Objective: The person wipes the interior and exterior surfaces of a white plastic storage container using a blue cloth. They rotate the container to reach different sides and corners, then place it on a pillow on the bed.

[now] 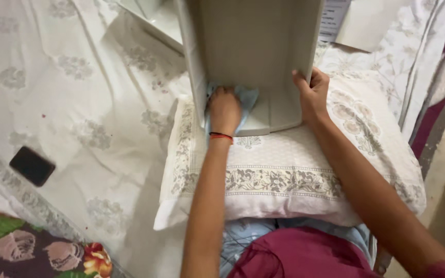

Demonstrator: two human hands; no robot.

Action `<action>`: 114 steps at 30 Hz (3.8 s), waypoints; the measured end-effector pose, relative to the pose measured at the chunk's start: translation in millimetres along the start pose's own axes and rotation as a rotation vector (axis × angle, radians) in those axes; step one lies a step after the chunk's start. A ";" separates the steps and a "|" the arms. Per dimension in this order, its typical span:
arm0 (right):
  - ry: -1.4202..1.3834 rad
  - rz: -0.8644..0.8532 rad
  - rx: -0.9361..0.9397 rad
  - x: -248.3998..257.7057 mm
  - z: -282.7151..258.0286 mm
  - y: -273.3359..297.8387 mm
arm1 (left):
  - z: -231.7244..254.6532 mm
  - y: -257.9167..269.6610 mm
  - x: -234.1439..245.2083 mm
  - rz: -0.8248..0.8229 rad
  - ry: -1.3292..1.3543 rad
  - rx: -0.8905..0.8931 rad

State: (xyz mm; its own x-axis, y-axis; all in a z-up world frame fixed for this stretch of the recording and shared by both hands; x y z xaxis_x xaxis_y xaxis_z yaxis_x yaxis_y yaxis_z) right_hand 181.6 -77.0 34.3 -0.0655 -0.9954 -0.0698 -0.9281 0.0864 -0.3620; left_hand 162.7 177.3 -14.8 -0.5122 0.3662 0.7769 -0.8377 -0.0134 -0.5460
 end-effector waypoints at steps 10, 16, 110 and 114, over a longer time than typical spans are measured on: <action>-0.179 0.061 -0.019 19.8 14.0 6.8 | 154.4 -0.8 -44.1 -0.119 -0.133 -0.020; -0.203 0.046 -0.051 13.2 15.8 9.9 | 143.6 26.6 54.5 -0.203 0.129 -0.257; -0.224 -0.052 -0.124 -3.0 13.4 5.1 | 104.2 51.7 116.5 -0.152 -0.167 0.121; -0.239 -0.062 -0.141 -3.6 14.3 3.0 | 165.2 54.2 74.4 -0.256 -0.055 -0.073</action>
State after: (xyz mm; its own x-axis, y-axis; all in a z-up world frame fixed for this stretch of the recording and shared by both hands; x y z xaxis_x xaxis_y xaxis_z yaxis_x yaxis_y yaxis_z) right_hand 184.3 -72.6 20.1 0.0654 -0.9593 -0.2745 -0.9706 0.0027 -0.2406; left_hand 47.9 50.2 65.2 -0.2968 0.2980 0.9073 -0.9264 0.1407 -0.3493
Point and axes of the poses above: each hand's wrist, its own y-axis away from the middle knuckle, its own x-axis out of the back of the hand, z = x × y, the point moved 10 cm from there along -y, towards the middle knuckle, and after that the axes turned 1 degree about -x, right-handed, at the moved point
